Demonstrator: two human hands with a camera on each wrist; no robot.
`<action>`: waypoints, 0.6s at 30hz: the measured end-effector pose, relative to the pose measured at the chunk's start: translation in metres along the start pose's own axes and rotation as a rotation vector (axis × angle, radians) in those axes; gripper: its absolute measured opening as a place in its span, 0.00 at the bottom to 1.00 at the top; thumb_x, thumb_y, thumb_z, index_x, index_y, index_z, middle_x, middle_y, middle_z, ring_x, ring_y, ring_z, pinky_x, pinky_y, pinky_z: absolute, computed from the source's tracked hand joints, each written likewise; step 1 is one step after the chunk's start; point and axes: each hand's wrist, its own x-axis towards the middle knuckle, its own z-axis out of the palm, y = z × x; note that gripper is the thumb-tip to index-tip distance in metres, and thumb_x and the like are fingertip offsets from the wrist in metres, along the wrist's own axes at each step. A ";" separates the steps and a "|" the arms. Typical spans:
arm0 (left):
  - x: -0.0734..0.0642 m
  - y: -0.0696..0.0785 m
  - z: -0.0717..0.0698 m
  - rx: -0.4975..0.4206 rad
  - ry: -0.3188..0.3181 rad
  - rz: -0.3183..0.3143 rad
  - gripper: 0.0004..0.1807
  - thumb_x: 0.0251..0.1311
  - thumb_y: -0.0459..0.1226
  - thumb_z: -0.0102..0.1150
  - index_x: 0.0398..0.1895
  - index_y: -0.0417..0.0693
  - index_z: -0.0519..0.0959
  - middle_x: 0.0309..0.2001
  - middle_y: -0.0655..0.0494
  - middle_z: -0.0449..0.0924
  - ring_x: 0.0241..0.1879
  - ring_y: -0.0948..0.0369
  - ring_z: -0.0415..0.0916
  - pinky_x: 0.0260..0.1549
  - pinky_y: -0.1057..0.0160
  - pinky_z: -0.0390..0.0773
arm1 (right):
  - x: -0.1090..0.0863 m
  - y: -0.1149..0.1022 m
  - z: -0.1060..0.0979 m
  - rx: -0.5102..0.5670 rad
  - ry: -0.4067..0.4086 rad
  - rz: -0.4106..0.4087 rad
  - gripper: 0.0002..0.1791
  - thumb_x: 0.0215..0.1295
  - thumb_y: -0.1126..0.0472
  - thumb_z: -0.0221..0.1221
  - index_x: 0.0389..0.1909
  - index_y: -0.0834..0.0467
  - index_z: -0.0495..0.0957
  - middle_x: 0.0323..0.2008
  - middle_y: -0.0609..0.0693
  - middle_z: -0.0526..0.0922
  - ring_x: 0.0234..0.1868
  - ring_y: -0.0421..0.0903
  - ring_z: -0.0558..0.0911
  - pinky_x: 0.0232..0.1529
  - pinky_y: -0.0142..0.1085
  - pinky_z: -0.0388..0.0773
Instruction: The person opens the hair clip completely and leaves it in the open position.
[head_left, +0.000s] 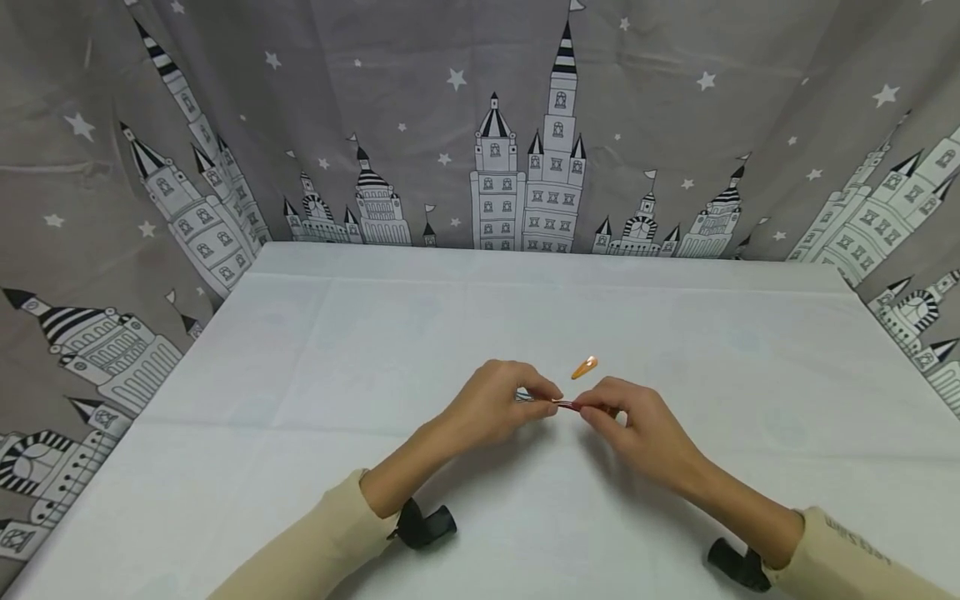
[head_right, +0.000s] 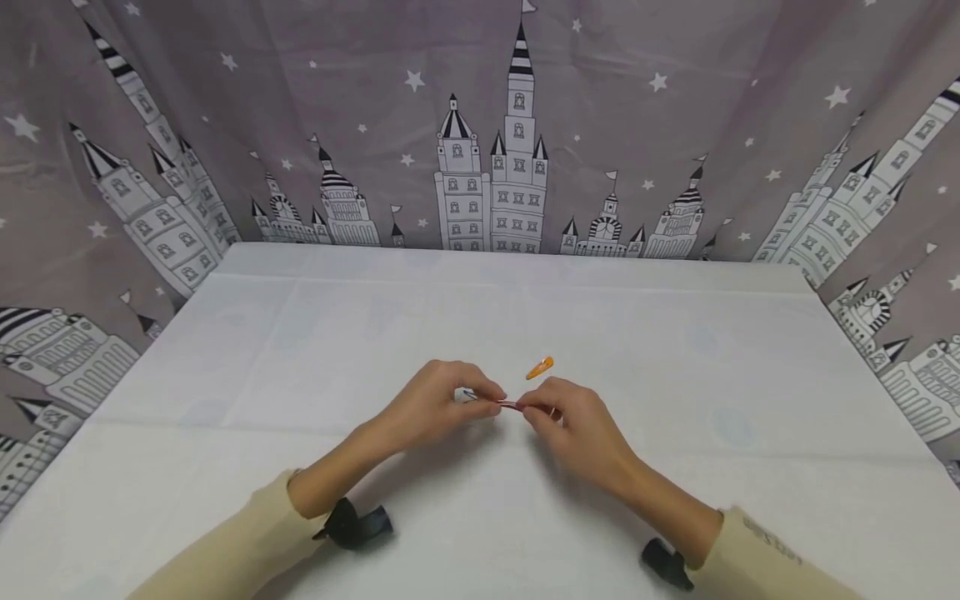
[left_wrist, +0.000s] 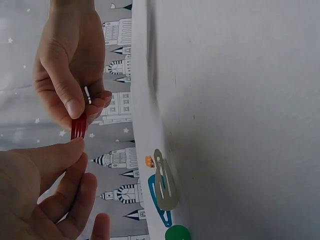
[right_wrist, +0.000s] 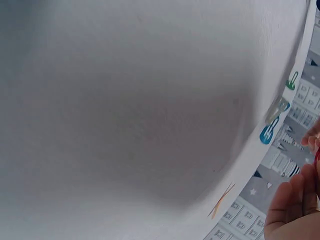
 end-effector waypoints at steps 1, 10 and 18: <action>-0.002 0.001 -0.001 -0.002 -0.005 0.012 0.09 0.52 0.35 0.65 0.38 0.49 0.84 0.31 0.68 0.80 0.33 0.71 0.73 0.32 0.67 0.73 | -0.001 -0.001 0.001 0.000 0.005 -0.013 0.10 0.59 0.70 0.57 0.37 0.53 0.82 0.30 0.42 0.79 0.28 0.38 0.74 0.28 0.32 0.70; -0.013 0.004 -0.003 -0.040 -0.040 0.036 0.08 0.52 0.34 0.64 0.36 0.54 0.85 0.31 0.72 0.80 0.32 0.73 0.73 0.30 0.68 0.72 | -0.009 -0.008 0.008 0.024 0.022 -0.083 0.10 0.61 0.70 0.56 0.37 0.53 0.81 0.32 0.42 0.78 0.30 0.38 0.73 0.30 0.31 0.70; -0.017 0.002 -0.004 -0.060 -0.059 0.030 0.07 0.53 0.35 0.64 0.35 0.54 0.85 0.32 0.72 0.80 0.34 0.72 0.73 0.34 0.66 0.72 | -0.011 -0.010 0.015 -0.001 0.015 -0.133 0.10 0.61 0.72 0.55 0.37 0.55 0.79 0.33 0.43 0.78 0.33 0.37 0.73 0.34 0.31 0.71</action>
